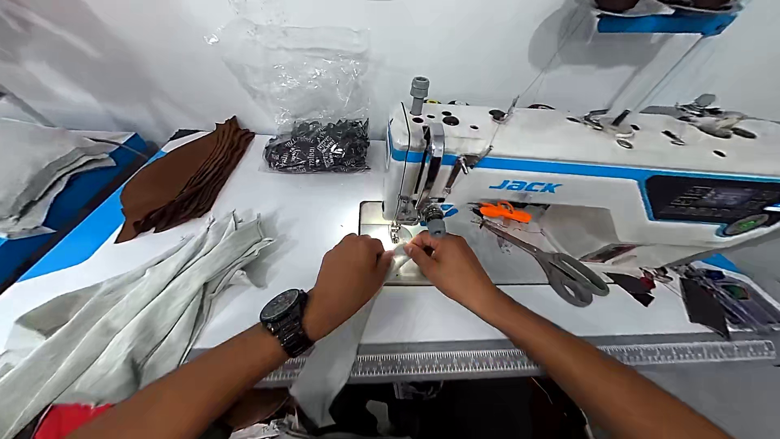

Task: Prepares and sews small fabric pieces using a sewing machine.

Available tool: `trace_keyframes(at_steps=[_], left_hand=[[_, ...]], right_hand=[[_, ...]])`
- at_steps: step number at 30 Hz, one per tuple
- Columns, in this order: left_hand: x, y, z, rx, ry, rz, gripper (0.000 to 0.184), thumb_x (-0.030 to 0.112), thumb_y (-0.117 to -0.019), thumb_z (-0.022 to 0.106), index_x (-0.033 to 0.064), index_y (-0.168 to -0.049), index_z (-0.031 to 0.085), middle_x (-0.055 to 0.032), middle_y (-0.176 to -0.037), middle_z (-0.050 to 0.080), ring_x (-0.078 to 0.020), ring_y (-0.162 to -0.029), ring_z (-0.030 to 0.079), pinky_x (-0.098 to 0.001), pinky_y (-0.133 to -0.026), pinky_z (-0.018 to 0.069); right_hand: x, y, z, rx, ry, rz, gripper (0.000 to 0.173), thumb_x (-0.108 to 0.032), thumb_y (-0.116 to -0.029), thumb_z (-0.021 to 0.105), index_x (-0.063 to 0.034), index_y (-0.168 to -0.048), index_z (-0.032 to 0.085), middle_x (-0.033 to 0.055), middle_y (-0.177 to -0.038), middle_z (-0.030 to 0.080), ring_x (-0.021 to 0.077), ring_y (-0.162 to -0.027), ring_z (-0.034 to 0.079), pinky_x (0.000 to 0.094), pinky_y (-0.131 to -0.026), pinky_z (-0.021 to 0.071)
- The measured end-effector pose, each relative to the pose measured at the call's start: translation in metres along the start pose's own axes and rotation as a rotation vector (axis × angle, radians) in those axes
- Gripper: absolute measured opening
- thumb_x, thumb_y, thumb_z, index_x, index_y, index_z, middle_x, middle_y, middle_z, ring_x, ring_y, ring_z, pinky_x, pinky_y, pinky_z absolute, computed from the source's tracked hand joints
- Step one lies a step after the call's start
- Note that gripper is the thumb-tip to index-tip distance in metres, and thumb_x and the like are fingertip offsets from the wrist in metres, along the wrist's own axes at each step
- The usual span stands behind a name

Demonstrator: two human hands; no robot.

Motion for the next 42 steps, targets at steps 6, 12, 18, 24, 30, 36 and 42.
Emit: trace_keyframes(at_steps=[6, 12, 18, 24, 30, 36, 42], left_hand=[[-0.021, -0.026, 0.029, 0.008, -0.11, 0.096, 0.033, 0.032, -0.0959, 0.061, 0.0133, -0.069, 0.062, -0.0032, -0.086, 0.059, -0.0238, -0.09, 0.058, -0.0406, -0.072, 0.0494], [-0.031, -0.032, 0.029, 0.06, -0.088, 0.099, 0.031, 0.035, -0.0928, 0.06, 0.0179, -0.067, 0.063, 0.0018, -0.082, 0.055, -0.0188, -0.087, 0.056, -0.0369, -0.069, 0.0453], [-0.033, -0.031, 0.028, 0.074, -0.06, 0.089, 0.023, 0.034, -0.0912, 0.062, 0.0187, -0.075, 0.068, 0.0037, -0.084, 0.054, -0.0166, -0.087, 0.055, -0.0351, -0.07, 0.0447], [-0.035, -0.034, 0.026, 0.087, -0.058, 0.083, 0.023, 0.034, -0.0907, 0.063, 0.0181, -0.075, 0.068, 0.0026, -0.089, 0.058, -0.0179, -0.092, 0.057, -0.0363, -0.074, 0.0469], [-0.035, -0.033, 0.027, 0.107, -0.075, 0.085, 0.023, 0.032, -0.0881, 0.064, 0.0197, -0.069, 0.065, 0.0042, -0.086, 0.056, -0.016, -0.091, 0.056, -0.0338, -0.071, 0.0458], [-0.034, -0.032, 0.028, 0.125, -0.073, 0.098, 0.022, 0.032, -0.0879, 0.064, 0.0199, -0.071, 0.066, 0.0047, -0.086, 0.055, -0.0159, -0.09, 0.055, -0.0338, -0.07, 0.0452], [-0.038, -0.035, 0.027, 0.116, -0.074, 0.089, 0.023, 0.034, -0.0902, 0.064, 0.0193, -0.073, 0.067, 0.0031, -0.09, 0.057, -0.0174, -0.093, 0.056, -0.0351, -0.073, 0.0463]], right_hand=[[0.027, -0.029, 0.017, -0.03, 0.229, -0.031, 0.035, -0.045, -0.0932, 0.069, -0.0154, -0.075, 0.07, 0.0013, -0.074, 0.064, 0.0197, -0.08, 0.064, 0.0482, -0.08, 0.0512], [0.037, -0.027, 0.021, 0.007, 0.224, -0.022, 0.032, -0.048, -0.0916, 0.068, -0.0172, -0.083, 0.071, -0.0011, -0.079, 0.066, 0.016, -0.08, 0.065, 0.049, -0.079, 0.0515], [0.04, -0.025, 0.02, -0.024, 0.214, 0.024, 0.03, -0.046, -0.0911, 0.071, -0.017, -0.096, 0.075, 0.0011, -0.091, 0.07, 0.0167, -0.093, 0.068, 0.0475, -0.084, 0.0546], [0.038, -0.024, 0.019, -0.047, 0.332, 0.018, 0.032, -0.042, -0.0914, 0.073, -0.0113, -0.082, 0.074, 0.0063, -0.081, 0.069, 0.0222, -0.084, 0.069, 0.0484, -0.077, 0.0547], [0.039, -0.024, 0.017, -0.003, 0.29, 0.034, 0.03, -0.043, -0.088, 0.076, -0.0126, -0.086, 0.075, 0.0048, -0.084, 0.069, 0.0188, -0.085, 0.068, 0.0427, -0.074, 0.0561], [0.039, -0.024, 0.015, 0.043, 0.237, 0.026, 0.03, -0.041, -0.085, 0.079, -0.0129, -0.095, 0.075, 0.005, -0.091, 0.07, 0.0183, -0.091, 0.068, 0.0425, -0.078, 0.0561], [0.037, -0.025, 0.014, 0.057, 0.261, 0.001, 0.026, -0.033, -0.0836, 0.081, -0.0112, -0.096, 0.075, 0.0065, -0.091, 0.071, 0.0195, -0.091, 0.069, 0.0422, -0.078, 0.0562]])
Point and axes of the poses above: each hand's wrist, its own y-axis away from the middle knuckle, its own z-axis out of the palm, x = y × z, the point moved 4 cm from there along -y, towards the middle knuckle
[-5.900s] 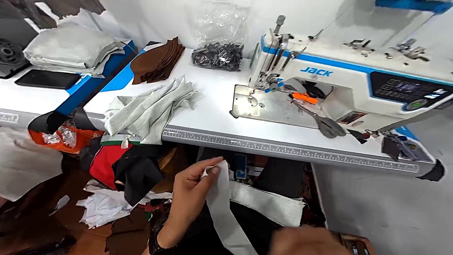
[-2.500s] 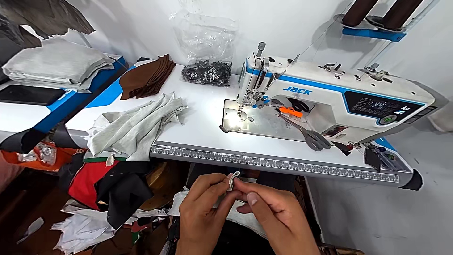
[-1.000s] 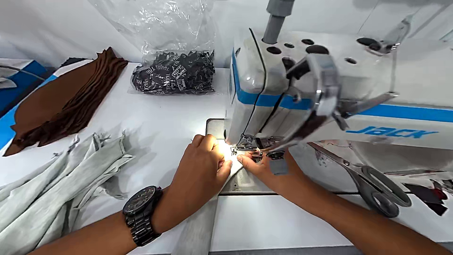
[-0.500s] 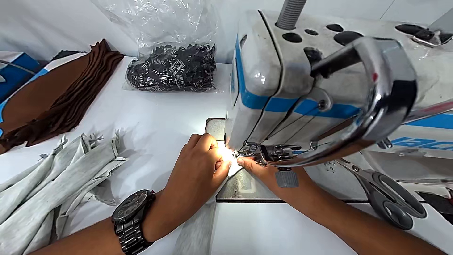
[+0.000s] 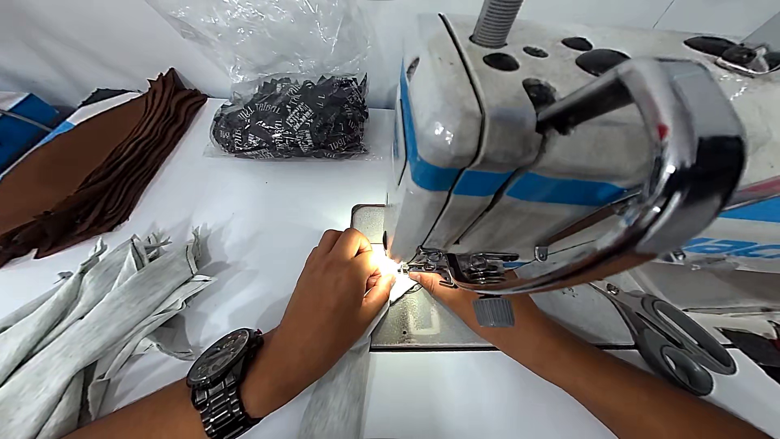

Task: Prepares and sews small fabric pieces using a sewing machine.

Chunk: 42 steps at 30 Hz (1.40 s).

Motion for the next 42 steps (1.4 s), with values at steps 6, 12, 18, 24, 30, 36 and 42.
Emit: trace_keyframes(at_steps=[6, 12, 18, 24, 30, 36, 42], left_hand=[[-0.003, -0.003, -0.002, -0.012, 0.0, -0.006, 0.02, 0.034, -0.0902, 0.065, 0.0184, -0.077, 0.069, 0.0027, -0.091, 0.059, -0.0181, -0.093, 0.057, -0.0359, -0.074, 0.0466], [-0.005, -0.011, -0.004, 0.031, 0.022, 0.002, 0.018, 0.028, -0.0888, 0.068, 0.0143, -0.077, 0.069, -0.0018, -0.09, 0.06, -0.0221, -0.091, 0.058, -0.0385, -0.072, 0.0475], [-0.005, -0.015, -0.006, 0.046, 0.015, 0.011, 0.021, 0.025, -0.0888, 0.07, 0.0106, -0.074, 0.065, -0.0058, -0.09, 0.061, -0.0259, -0.09, 0.059, -0.0414, -0.072, 0.0478], [-0.007, -0.019, 0.001, 0.043, 0.021, 0.012, 0.024, 0.023, -0.0926, 0.068, 0.0076, -0.075, 0.065, -0.0101, -0.093, 0.061, -0.0303, -0.093, 0.059, -0.0471, -0.075, 0.049], [-0.004, -0.022, 0.004, 0.02, 0.044, -0.009, 0.029, 0.021, -0.0943, 0.067, 0.0058, -0.07, 0.063, -0.0126, -0.088, 0.062, -0.0333, -0.094, 0.06, -0.0497, -0.077, 0.0488], [0.003, -0.003, -0.016, -0.088, 0.244, -0.181, 0.027, 0.02, -0.1007, 0.061, -0.0006, -0.084, 0.064, -0.014, -0.082, 0.062, -0.0287, -0.08, 0.063, -0.0488, -0.074, 0.0526], [0.048, 0.116, -0.064, 0.158, 1.051, -0.582, 0.022, 0.019, -0.0977, 0.069, 0.0057, -0.083, 0.059, -0.0071, -0.075, 0.064, -0.0144, -0.061, 0.059, -0.0317, -0.055, 0.0504]], right_hand=[[0.0, 0.0, 0.0, -0.004, 0.024, -0.002, 0.022, -0.031, -0.085, 0.079, -0.0107, -0.093, 0.076, 0.0076, -0.09, 0.071, 0.0218, -0.09, 0.069, 0.0442, -0.077, 0.0559], [-0.005, -0.005, -0.005, -0.018, 0.057, 0.021, 0.017, -0.019, -0.0826, 0.082, -0.0058, -0.09, 0.073, 0.0114, -0.084, 0.069, 0.0254, -0.081, 0.068, 0.0461, -0.069, 0.0548], [-0.006, -0.007, -0.007, 0.106, 0.081, -0.111, 0.014, -0.015, -0.0834, 0.079, -0.0036, -0.09, 0.074, 0.0142, -0.085, 0.071, 0.0285, -0.083, 0.07, 0.0474, -0.07, 0.0551], [0.045, 0.057, -0.111, 0.126, 0.102, 0.022, 0.03, -0.037, -0.1018, 0.055, -0.0167, -0.111, 0.075, 0.0021, -0.107, 0.073, 0.0196, -0.097, 0.071, 0.0486, -0.079, 0.0604], [0.129, 0.167, -0.136, 0.195, 0.282, 0.182, 0.026, -0.011, -0.0954, 0.059, -0.0025, -0.113, 0.075, 0.0245, -0.116, 0.068, 0.0467, -0.107, 0.065, 0.0673, -0.087, 0.0522], [0.097, 0.177, -0.151, -0.237, 0.286, 0.441, 0.06, -0.014, -0.0865, 0.08, -0.0131, -0.142, 0.059, 0.0272, -0.121, 0.065, 0.0494, -0.103, 0.065, 0.0723, -0.083, 0.0504], [0.044, 0.227, -0.122, -0.145, 0.462, 0.375, 0.061, -0.004, -0.0761, 0.08, -0.0027, -0.134, 0.062, 0.029, -0.105, 0.069, 0.0518, -0.085, 0.069, 0.0695, -0.066, 0.0523]])
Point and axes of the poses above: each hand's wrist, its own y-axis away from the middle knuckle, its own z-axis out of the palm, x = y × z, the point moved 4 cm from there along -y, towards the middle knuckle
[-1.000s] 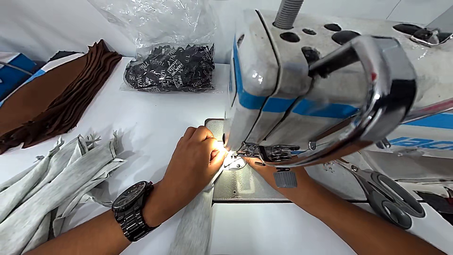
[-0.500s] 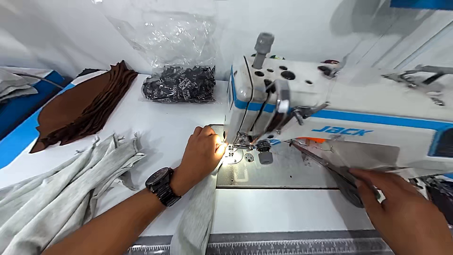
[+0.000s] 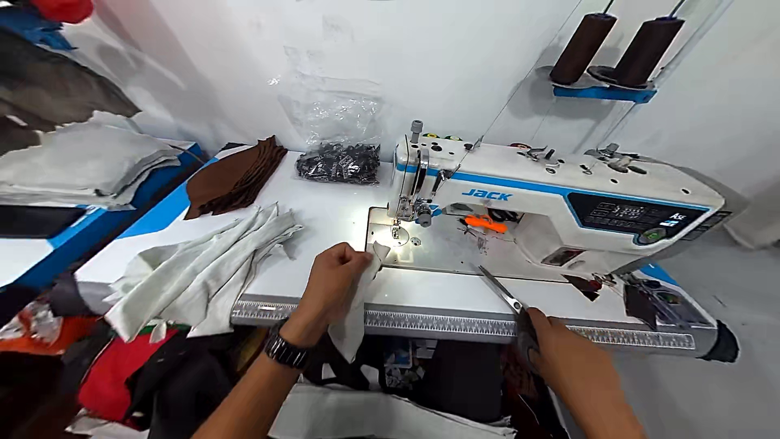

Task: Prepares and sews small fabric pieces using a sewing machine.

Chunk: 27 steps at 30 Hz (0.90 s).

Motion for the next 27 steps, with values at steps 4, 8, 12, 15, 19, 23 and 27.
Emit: trace_keyframes(at_steps=[4, 8, 12, 15, 19, 23, 27], left_hand=[[0.003, 0.068, -0.008, 0.115, 0.199, 0.051, 0.016, 0.0, -0.0882, 0.077, 0.0064, -0.091, 0.063, -0.0069, -0.083, 0.072, -0.0125, -0.066, 0.065, -0.0276, -0.06, 0.0545], [0.012, 0.109, -0.009, 0.105, 0.189, 0.186, 0.021, -0.002, -0.0869, 0.077, 0.0068, -0.104, 0.068, -0.0076, -0.082, 0.073, -0.0136, -0.068, 0.069, -0.0267, -0.063, 0.0587], [0.018, 0.13, -0.009, 0.087, 0.056, 0.284, 0.02, 0.005, -0.0882, 0.078, 0.0096, -0.106, 0.073, -0.0053, -0.085, 0.074, -0.0152, -0.069, 0.07, -0.0269, -0.061, 0.06], [0.015, 0.137, -0.012, 0.114, -0.014, 0.326, 0.015, 0.007, -0.0883, 0.078, 0.0117, -0.103, 0.075, -0.0018, -0.083, 0.074, -0.0122, -0.066, 0.068, -0.0242, -0.058, 0.058], [0.011, 0.14, -0.02, 0.125, -0.034, 0.308, 0.015, 0.007, -0.0876, 0.079, 0.012, -0.101, 0.077, -0.0012, -0.084, 0.074, -0.0124, -0.066, 0.067, -0.0247, -0.058, 0.0583], [0.01, 0.141, -0.023, 0.132, -0.047, 0.312, 0.015, 0.006, -0.0868, 0.08, 0.0113, -0.101, 0.077, -0.0012, -0.084, 0.074, -0.0121, -0.066, 0.068, -0.024, -0.058, 0.0586], [0.009, 0.141, -0.024, 0.132, -0.077, 0.308, 0.015, 0.007, -0.0875, 0.079, 0.0124, -0.102, 0.078, 0.0004, -0.084, 0.075, -0.0107, -0.066, 0.068, -0.0232, -0.058, 0.0586]], right_hand=[[-0.009, 0.046, 0.024, -0.057, -0.984, -0.283, 0.067, -0.025, -0.0828, 0.082, -0.0048, -0.141, 0.055, 0.0062, -0.102, 0.073, 0.0199, -0.084, 0.073, 0.0401, -0.071, 0.0635], [-0.103, 0.101, 0.037, -0.395, -1.516, -0.553, 0.077, -0.053, -0.0835, 0.08, -0.0086, -0.14, 0.052, 0.0022, -0.105, 0.069, 0.0159, -0.094, 0.069, 0.0354, -0.08, 0.0609], [-0.155, 0.118, 0.041, -0.457, -1.36, -0.549, 0.072, -0.055, -0.0859, 0.077, -0.0025, -0.132, 0.059, 0.0003, -0.087, 0.069, 0.0097, -0.07, 0.066, 0.0273, -0.056, 0.058], [-0.166, 0.111, 0.032, -0.413, -1.321, -0.578, 0.074, -0.06, -0.0841, 0.076, -0.0033, -0.129, 0.061, -0.0025, -0.084, 0.066, 0.0066, -0.068, 0.063, 0.0236, -0.053, 0.0547], [-0.174, 0.11, 0.032, -0.388, -1.309, -0.578, 0.07, -0.058, -0.0853, 0.076, -0.0032, -0.126, 0.063, -0.0019, -0.083, 0.066, 0.0058, -0.064, 0.061, 0.022, -0.05, 0.0512], [-0.177, 0.113, 0.034, -0.367, -1.304, -0.576, 0.064, -0.053, -0.0874, 0.077, -0.0019, -0.124, 0.063, -0.0021, -0.082, 0.066, 0.0056, -0.064, 0.06, 0.0212, -0.05, 0.0507], [-0.177, 0.113, 0.037, -0.303, -1.288, -0.581, 0.051, -0.038, -0.0893, 0.079, -0.0005, -0.12, 0.065, -0.0017, -0.076, 0.065, 0.0036, -0.06, 0.058, 0.0197, -0.05, 0.0489]])
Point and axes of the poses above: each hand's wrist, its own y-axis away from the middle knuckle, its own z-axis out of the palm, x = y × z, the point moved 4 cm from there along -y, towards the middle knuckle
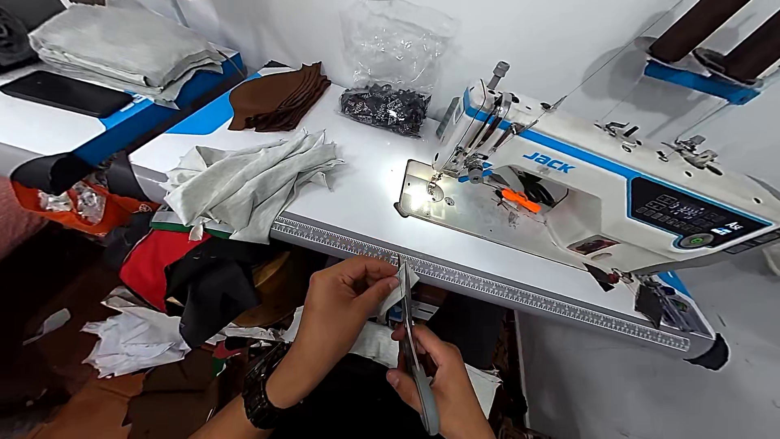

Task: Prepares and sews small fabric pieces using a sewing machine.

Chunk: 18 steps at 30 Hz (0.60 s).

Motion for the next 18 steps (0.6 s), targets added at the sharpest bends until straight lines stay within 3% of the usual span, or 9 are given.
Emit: trace_keyframes(at_steps=[7, 14, 16, 18], left_hand=[[-0.006, -0.001, -0.001, -0.041, 0.05, -0.097, 0.018, 0.01, -0.088, 0.079, 0.0125, -0.106, 0.08, -0.0008, -0.087, 0.076, -0.012, -0.069, 0.069, -0.0244, -0.06, 0.0592], [-0.011, -0.002, -0.002, -0.084, 0.052, -0.133, 0.014, 0.011, -0.0895, 0.078, 0.014, -0.103, 0.081, -0.0013, -0.083, 0.074, -0.0128, -0.066, 0.067, -0.026, -0.059, 0.0576], [-0.011, -0.001, -0.006, -0.082, 0.064, -0.135, 0.015, 0.011, -0.0893, 0.078, 0.0143, -0.103, 0.081, -0.0019, -0.083, 0.075, -0.0132, -0.067, 0.068, -0.0266, -0.06, 0.0582], [0.002, -0.003, -0.025, -0.046, 0.03, -0.075, 0.016, 0.011, -0.0899, 0.077, 0.0146, -0.105, 0.08, -0.0014, -0.084, 0.075, -0.0126, -0.067, 0.068, -0.0274, -0.06, 0.0595]], right_hand=[[0.003, 0.006, -0.004, 0.03, 0.071, -0.026, 0.037, -0.022, -0.0856, 0.077, -0.0014, -0.115, 0.068, -0.002, -0.07, 0.063, 0.0018, -0.056, 0.055, 0.0181, -0.049, 0.0462], [0.005, 0.012, -0.008, 0.05, 0.095, 0.01, 0.031, -0.016, -0.0849, 0.077, -0.0041, -0.113, 0.07, -0.0018, -0.067, 0.063, 0.0028, -0.053, 0.055, 0.0202, -0.046, 0.0465], [0.009, 0.011, -0.02, 0.081, 0.064, 0.056, 0.041, -0.021, -0.0864, 0.081, -0.0038, -0.121, 0.067, -0.0001, -0.072, 0.067, 0.0078, -0.055, 0.062, 0.0266, -0.046, 0.0541], [0.011, 0.007, -0.051, 0.161, 0.113, 0.108, 0.064, -0.025, -0.0824, 0.086, -0.0048, -0.137, 0.058, 0.0017, -0.085, 0.075, 0.0139, -0.066, 0.071, 0.0331, -0.054, 0.062]])
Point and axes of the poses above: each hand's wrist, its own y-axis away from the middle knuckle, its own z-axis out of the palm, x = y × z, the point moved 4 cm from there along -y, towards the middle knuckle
